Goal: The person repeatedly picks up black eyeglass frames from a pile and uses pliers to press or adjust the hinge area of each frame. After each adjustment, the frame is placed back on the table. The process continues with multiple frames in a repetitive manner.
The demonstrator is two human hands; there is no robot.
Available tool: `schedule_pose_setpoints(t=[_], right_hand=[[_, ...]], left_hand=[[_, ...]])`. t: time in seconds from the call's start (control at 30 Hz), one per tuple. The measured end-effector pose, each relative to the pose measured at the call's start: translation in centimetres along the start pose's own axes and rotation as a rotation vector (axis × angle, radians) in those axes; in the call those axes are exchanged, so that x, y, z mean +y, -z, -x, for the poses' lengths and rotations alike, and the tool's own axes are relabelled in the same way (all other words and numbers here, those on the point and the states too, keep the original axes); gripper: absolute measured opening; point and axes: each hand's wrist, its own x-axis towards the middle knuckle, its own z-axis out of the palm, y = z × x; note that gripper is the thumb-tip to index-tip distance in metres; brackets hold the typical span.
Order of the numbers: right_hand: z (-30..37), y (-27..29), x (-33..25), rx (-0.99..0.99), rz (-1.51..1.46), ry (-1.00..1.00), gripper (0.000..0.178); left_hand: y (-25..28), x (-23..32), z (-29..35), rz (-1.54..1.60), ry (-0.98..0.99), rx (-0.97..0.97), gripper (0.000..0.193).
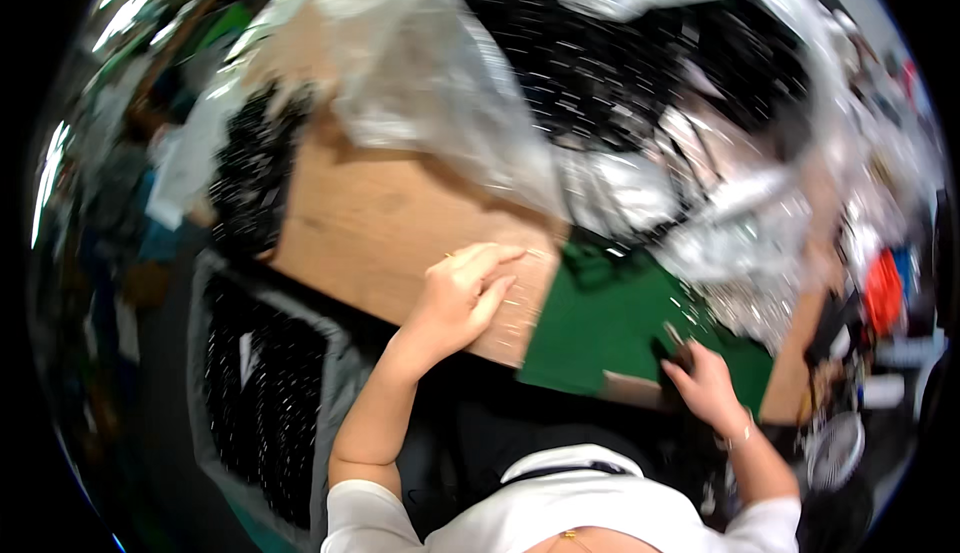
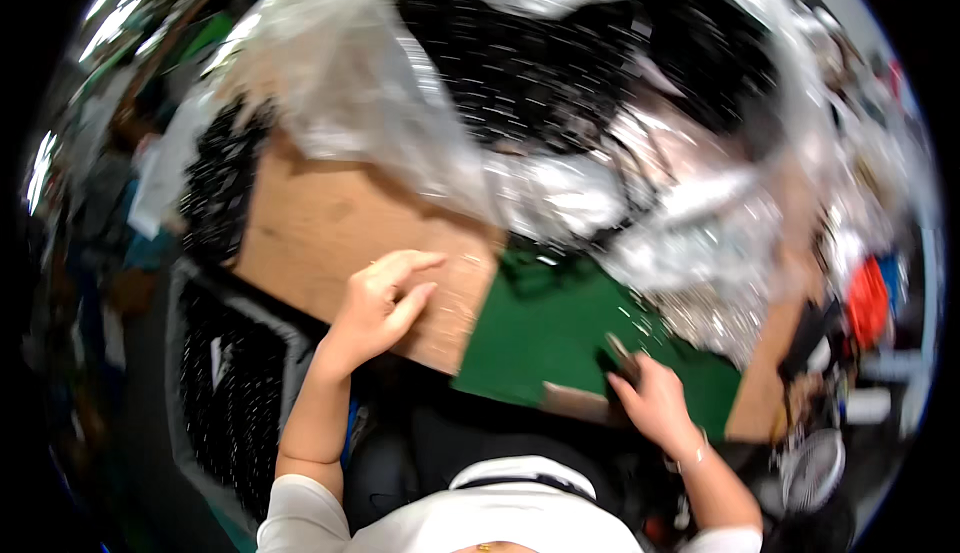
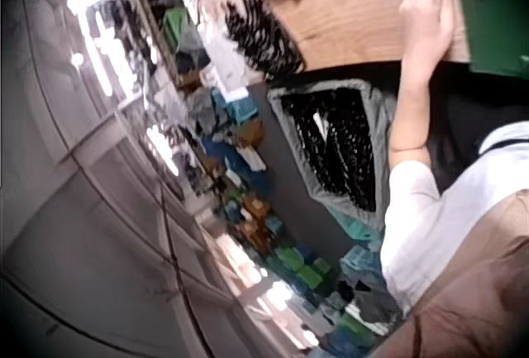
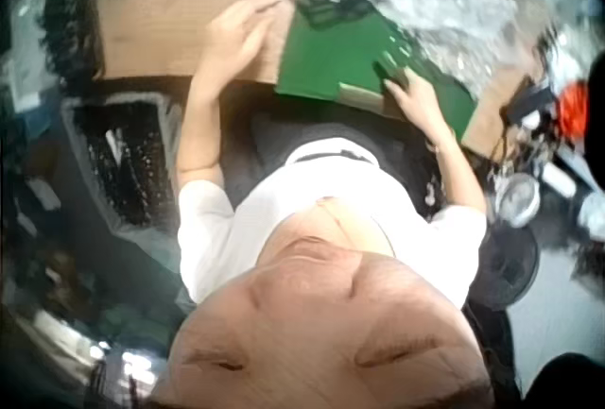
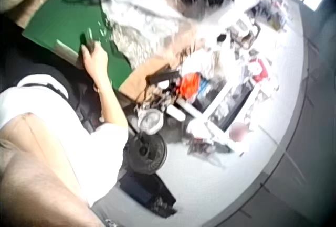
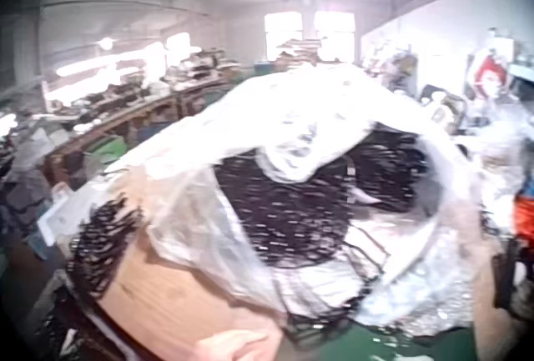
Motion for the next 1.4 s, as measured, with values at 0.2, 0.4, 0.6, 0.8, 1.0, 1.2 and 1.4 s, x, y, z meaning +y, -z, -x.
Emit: schedule_pose_setpoints(t=[0.2,0.4,0.6,0.8,1.0,1.2,1.4], right_hand=[[-0.5,0.9,3.9,-0.060,-0.425,-0.039,0.025],[1.1,0.2,5.2,-0.009,-0.781,0.079,0.019],[1.0,0.4,5.0,-0.022,-0.743,0.076,0.019],[1.7,1.4,4.7,0.031,-0.573,0.163,0.021],[1.5,1.4,3.3,0.005,-0.452,0.214,0.021],[2.5,2.2,3.4,-0.041,-0.343,0.240,0.016],[3.4,5.7,4.1,-0.050,-0.206,0.148,0.014]], left_hand=[[-5.3,6.6,-6.2,0.129,-0.077,0.125,0.020],[-9.0,6.1,-9.5,-0.366,-0.104,-0.110,0.026],[-10.7,6.8,-10.4,-0.524,0.029,-0.221,0.036],[-11.5,5.9,-10.1,-0.482,-0.146,-0.005,0.027],[-12.9,3.4,-13.6,0.195,0.030,0.033,0.022],[-7.1,11.1,-12.6,0.863,0.045,0.457,0.022],[-3.2,8.0,-0.5,0.027,0.166,0.219,0.024]])
